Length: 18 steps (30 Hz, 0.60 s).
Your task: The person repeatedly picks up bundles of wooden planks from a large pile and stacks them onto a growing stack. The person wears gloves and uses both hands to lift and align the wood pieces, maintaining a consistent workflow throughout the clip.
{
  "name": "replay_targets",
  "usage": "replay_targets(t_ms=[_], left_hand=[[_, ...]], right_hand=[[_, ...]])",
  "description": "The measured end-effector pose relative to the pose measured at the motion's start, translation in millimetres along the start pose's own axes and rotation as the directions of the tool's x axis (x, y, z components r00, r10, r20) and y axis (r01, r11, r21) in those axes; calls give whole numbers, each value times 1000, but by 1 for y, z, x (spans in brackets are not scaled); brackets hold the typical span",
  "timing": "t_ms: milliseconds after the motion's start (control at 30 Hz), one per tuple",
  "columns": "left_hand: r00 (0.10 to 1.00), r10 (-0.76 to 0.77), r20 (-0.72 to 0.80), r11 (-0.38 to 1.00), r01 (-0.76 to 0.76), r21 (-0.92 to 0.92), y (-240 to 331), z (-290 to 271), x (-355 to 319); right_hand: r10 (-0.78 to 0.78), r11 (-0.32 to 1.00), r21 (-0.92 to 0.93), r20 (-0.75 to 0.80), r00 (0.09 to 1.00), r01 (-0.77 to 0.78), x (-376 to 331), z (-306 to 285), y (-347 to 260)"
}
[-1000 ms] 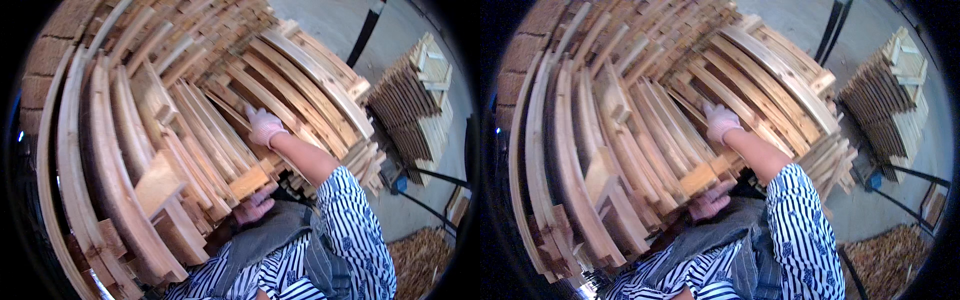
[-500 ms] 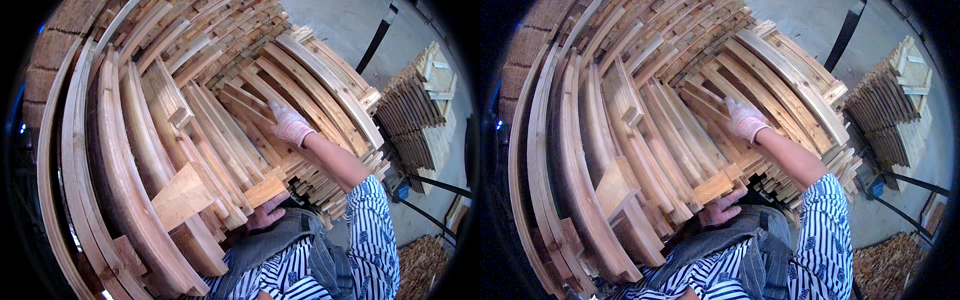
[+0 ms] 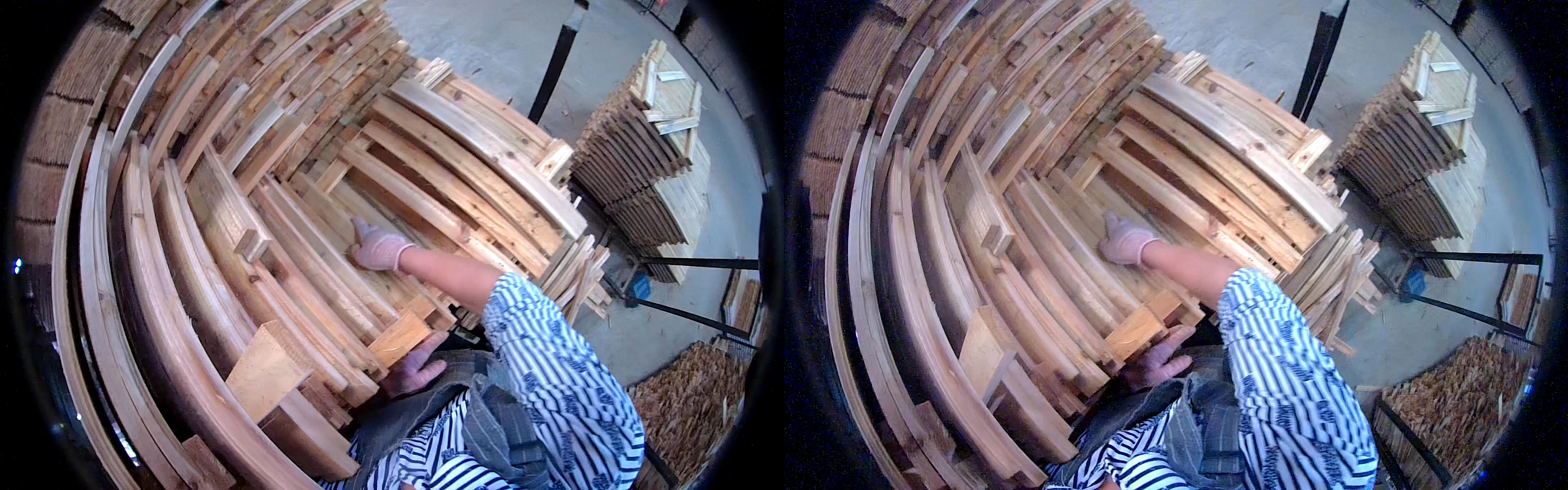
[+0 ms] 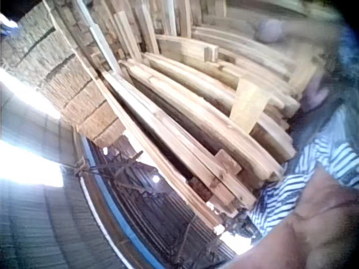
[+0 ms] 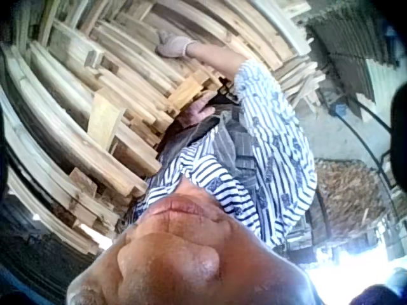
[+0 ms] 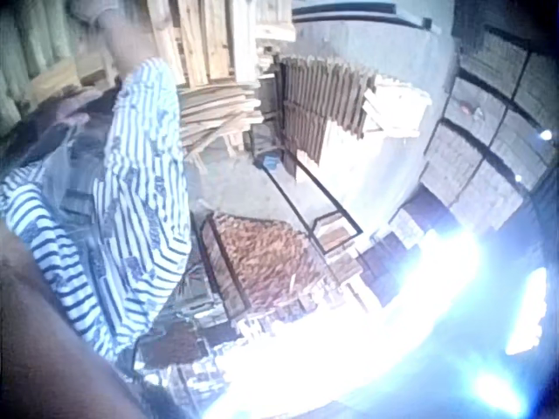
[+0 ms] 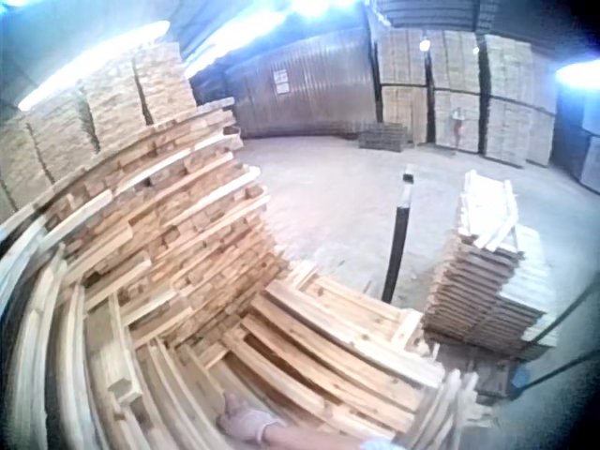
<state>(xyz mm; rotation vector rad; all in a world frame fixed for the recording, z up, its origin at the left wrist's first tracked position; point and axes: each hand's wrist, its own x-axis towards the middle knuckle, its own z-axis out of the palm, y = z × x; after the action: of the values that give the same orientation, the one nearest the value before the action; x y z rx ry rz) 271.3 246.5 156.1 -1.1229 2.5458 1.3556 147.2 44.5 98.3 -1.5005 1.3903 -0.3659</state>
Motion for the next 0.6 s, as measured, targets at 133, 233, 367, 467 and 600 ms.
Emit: replay_targets(t_ms=[133, 233, 367, 467, 600], left_hand=[[961, -141, 237, 913, 219, -344, -18, 10, -8], [961, -93, 261, 896, 195, -399, -15, 11, -1], [979, -51, 196, 907, 127, -401, -32, 28, 3], [981, -57, 186, 942, 115, -316, -31, 21, -5], [966, -84, 243, 915, 171, -364, -27, 19, 1]], right_hand=[[-240, 921, -380, -374, 896, 88, -41, -38, -28], [-261, 777, -626, -424, 867, -73, -60, -77, 39], [-190, 738, -662, -387, 902, -129, -41, -73, 53], [-279, 677, -723, -421, 863, -134, -56, -101, 23], [-362, 381, -899, -359, 860, -215, -43, -106, 83]])
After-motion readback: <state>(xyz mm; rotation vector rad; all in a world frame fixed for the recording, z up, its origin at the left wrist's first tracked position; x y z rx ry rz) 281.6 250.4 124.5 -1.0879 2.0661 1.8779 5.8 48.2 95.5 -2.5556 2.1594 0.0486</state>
